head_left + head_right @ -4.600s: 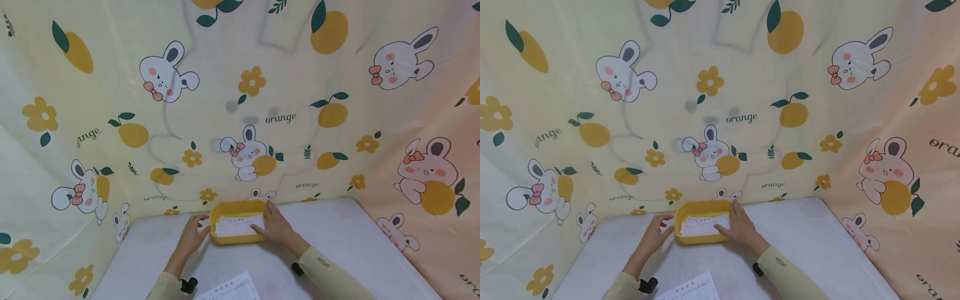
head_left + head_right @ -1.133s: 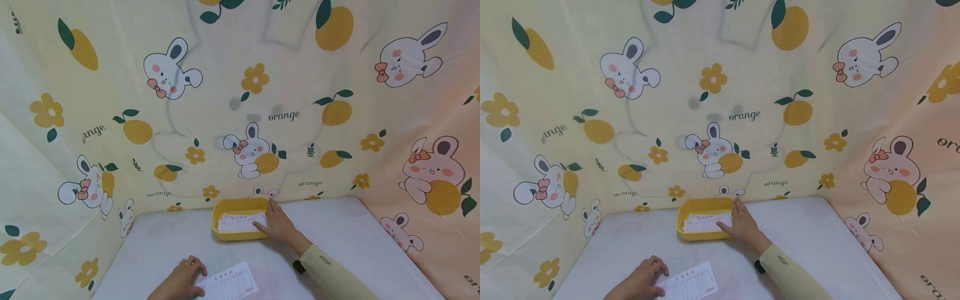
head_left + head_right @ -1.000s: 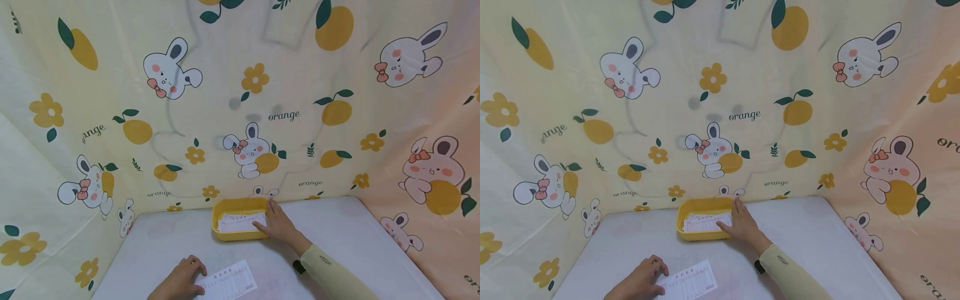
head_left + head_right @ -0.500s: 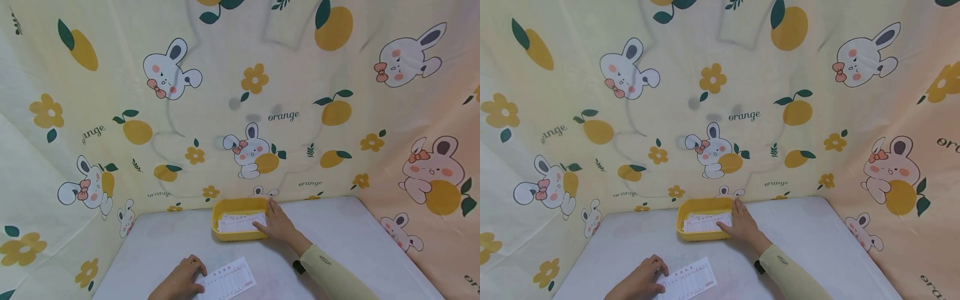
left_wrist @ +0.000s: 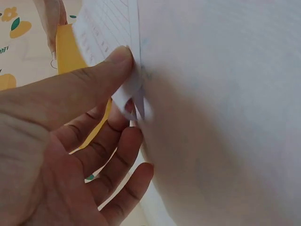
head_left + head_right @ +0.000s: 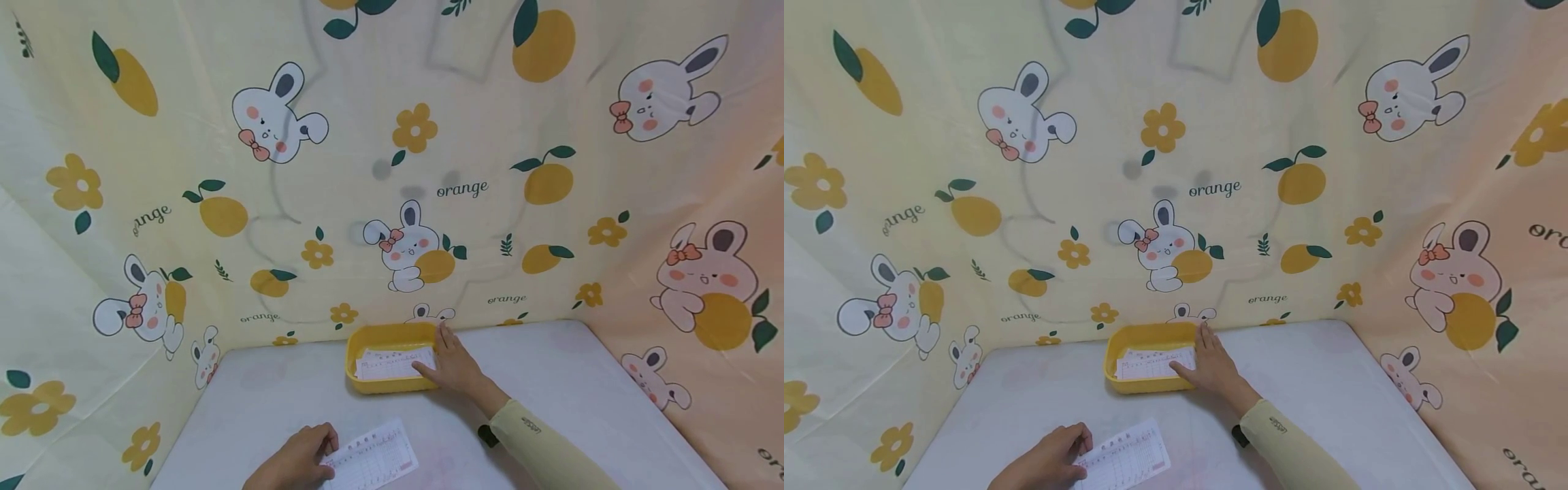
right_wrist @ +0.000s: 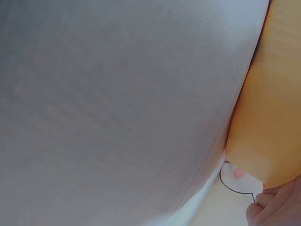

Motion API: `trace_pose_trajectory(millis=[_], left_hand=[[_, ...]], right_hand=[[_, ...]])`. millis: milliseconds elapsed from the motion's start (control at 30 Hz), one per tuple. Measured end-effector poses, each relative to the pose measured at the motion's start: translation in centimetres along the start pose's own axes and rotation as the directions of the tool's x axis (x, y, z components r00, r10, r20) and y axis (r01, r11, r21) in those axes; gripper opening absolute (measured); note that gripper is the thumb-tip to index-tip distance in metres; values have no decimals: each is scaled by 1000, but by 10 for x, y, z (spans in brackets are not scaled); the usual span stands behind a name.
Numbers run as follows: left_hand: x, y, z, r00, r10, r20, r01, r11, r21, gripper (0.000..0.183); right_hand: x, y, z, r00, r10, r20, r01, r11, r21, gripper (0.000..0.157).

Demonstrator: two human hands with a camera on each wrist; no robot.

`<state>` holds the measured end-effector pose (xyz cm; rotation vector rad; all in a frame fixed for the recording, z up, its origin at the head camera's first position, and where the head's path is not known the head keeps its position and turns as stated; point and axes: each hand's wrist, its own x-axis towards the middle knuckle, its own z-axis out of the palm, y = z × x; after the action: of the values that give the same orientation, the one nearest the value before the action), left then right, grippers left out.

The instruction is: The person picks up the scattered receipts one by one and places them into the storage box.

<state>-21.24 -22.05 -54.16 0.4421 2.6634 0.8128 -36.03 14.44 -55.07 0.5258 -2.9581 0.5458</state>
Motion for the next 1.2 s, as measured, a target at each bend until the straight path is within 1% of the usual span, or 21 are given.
trace_pose_trajectory(millis=[133,267,400,500,600,767,900,1033,1200], left_hand=[[1,-2,1,999,-31,19,32,998,-61,34],[1,-7,-1,998,-43,35,47,991,-127,28],[1,-11,-4,999,-31,36,36,990,-139,16],[0,-13,-7,999,-16,29,19,993,-119,9],[-1,-15,-12,1000,12,9,-11,994,-105,6],[-1,-17,-20,998,60,-18,-61,993,-105,9],[0,-20,-25,998,63,-30,-66,990,-122,9],[1,-23,-29,995,77,-57,-84,988,-131,10],[2,-27,-35,986,127,-110,-140,983,-116,11]], right_hand=[[0,-1,-1,1000,11,6,-11,1000,5,118],[-1,-2,-3,1000,23,12,-23,1000,8,119],[-2,-3,-5,1000,22,10,-23,999,22,119],[-2,-3,-5,1000,19,8,-20,1000,21,119],[-1,-2,-3,1000,17,9,-17,1000,11,119],[0,0,0,1000,18,16,-18,1000,10,120],[1,0,0,1000,23,21,-23,1000,5,120],[2,0,0,999,28,17,-28,1000,3,121],[1,0,0,999,38,22,-38,999,0,121]])
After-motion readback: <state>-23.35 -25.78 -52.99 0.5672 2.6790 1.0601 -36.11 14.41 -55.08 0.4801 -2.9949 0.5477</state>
